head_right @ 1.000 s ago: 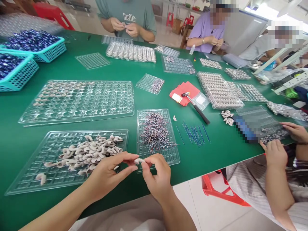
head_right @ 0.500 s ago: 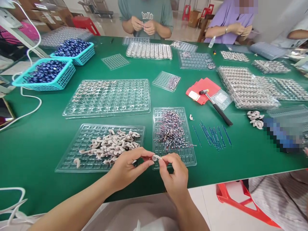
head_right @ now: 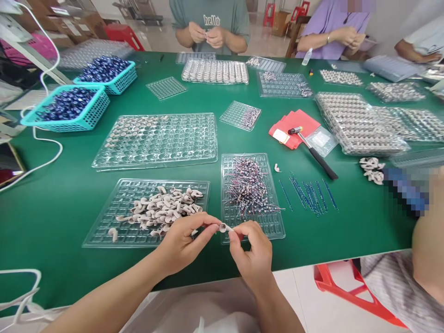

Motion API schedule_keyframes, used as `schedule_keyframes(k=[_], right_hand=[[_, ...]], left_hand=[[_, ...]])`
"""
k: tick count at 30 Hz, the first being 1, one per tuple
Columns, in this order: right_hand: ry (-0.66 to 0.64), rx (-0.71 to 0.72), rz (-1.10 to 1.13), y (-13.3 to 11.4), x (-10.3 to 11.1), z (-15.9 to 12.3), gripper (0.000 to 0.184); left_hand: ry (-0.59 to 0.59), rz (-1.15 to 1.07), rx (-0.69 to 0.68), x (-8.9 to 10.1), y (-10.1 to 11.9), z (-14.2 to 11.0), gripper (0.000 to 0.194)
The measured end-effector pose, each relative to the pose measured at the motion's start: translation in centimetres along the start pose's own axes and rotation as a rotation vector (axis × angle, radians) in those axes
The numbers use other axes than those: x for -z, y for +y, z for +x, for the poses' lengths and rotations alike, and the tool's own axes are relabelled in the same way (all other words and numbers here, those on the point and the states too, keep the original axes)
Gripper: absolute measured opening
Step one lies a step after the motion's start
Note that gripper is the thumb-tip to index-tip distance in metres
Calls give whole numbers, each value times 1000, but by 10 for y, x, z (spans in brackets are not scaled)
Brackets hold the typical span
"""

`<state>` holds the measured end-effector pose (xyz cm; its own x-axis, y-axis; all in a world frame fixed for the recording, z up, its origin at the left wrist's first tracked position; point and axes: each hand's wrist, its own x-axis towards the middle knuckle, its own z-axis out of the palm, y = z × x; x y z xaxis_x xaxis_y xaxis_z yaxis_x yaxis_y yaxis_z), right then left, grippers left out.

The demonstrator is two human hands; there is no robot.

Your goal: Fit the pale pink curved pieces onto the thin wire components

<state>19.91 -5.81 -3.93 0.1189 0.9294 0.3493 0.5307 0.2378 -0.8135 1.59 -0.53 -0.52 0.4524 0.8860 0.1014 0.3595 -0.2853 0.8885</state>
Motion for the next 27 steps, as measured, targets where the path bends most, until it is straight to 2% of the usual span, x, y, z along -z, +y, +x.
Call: schedule_keyframes(k=[9,21,24,27], right_hand=[[0,-3,-1,0,-2,0,14],[-32,127,-136,7,2,-2,9],[-100,133,-134,16,3,-2,17],[-130,113,-146,24,7,-3,25]], left_hand=[[1,-157,84,2,2,-1,29],[-39,-138,134,-1,7,2,20],[-13,-128,130,11,14,2,19],[122,-72,118,41,17,-5,19]])
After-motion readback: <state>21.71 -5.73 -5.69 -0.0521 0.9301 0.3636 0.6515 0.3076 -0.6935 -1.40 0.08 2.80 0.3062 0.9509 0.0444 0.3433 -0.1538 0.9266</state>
